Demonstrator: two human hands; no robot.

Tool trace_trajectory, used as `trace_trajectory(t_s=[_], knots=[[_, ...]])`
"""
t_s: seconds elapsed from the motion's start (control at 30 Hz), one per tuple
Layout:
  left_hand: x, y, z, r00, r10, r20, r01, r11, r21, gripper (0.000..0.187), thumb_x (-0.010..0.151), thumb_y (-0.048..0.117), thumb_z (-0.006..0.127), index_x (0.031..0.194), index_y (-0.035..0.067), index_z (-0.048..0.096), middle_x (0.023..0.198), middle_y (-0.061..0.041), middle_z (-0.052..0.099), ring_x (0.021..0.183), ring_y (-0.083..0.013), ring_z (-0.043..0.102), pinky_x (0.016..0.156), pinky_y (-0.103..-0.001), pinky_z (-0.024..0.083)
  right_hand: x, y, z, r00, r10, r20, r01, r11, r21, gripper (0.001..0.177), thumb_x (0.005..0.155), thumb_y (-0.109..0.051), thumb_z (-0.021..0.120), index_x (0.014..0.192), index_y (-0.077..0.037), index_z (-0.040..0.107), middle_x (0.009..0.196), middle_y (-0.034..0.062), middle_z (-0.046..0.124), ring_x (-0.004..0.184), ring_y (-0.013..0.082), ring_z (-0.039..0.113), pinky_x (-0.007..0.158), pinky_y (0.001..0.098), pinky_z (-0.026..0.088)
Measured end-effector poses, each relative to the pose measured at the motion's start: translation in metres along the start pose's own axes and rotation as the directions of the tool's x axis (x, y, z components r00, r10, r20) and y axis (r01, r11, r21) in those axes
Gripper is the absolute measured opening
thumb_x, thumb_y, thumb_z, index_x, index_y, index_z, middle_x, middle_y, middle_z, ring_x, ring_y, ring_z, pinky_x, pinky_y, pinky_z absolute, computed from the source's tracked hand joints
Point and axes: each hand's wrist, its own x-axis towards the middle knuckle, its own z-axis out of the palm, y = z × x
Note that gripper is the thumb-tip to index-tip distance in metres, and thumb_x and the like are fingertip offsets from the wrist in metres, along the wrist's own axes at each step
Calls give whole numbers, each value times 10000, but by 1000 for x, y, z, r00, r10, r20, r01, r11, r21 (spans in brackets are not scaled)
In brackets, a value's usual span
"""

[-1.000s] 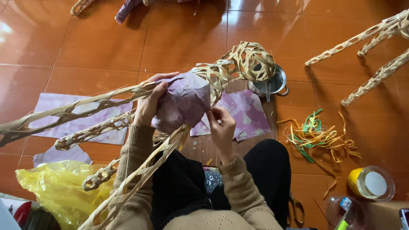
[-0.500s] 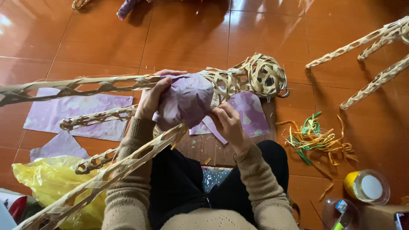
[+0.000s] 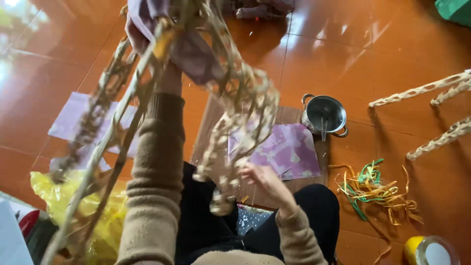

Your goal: Applying decorative paper to a woven bamboo giraffe frame using a brush and adhesive

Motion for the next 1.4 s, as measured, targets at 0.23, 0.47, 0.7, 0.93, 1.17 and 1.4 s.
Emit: trace_trajectory(t_s=[0.23,0.47,0.7,0.93,1.17,1.4], knots=[[-111,-23,-102,913,-243,-327,258,966,1,290,986,307,444,1085,110,632,947,-67,635,905,-177,580,838,-334,427,-40,30,49,999,-44,4,6,210,978,402,1031,-352,436,1328,-80,428,987,154,617,589,153,595,440,243,517],[-183,-62,-201,707,-448,-547,469,876,-112,322,1001,370,418,1133,161,624,947,-27,625,866,-150,578,774,-302,444,-38,42,49,902,339,268,-227,-156,961,492,942,-374,478,1358,-122,403,814,97,407,537,121,437,359,166,397],[-189,-85,-234,349,-618,-704,721,657,-220,498,903,538,455,1262,203,536,1025,16,617,991,-129,556,887,-315,392,85,46,94,856,490,167,-142,-88,986,245,964,-338,472,1120,-153,506,732,38,466,541,115,430,425,215,351],[-202,-96,-256,285,-674,-682,772,583,-254,335,921,524,574,1065,225,528,1032,44,611,900,-115,572,754,-248,391,232,122,136,847,530,42,-164,187,969,543,969,-440,628,1418,-196,446,1243,123,607,973,213,673,841,367,575],[-193,-74,-273,381,-336,-861,718,694,47,108,816,163,671,784,137,571,672,-59,606,557,-201,615,503,-272,491,123,198,67,885,313,-344,-384,909,-161,445,917,-477,620,1282,-224,588,1150,91,635,1053,301,655,854,407,553],[-226,43,-79,822,-413,-392,531,304,791,284,1056,263,431,835,100,504,694,-25,474,646,-86,546,632,-148,403,53,340,60,815,246,-524,-550,612,-568,290,840,-273,677,1090,-172,571,958,59,596,921,293,647,727,399,551]])
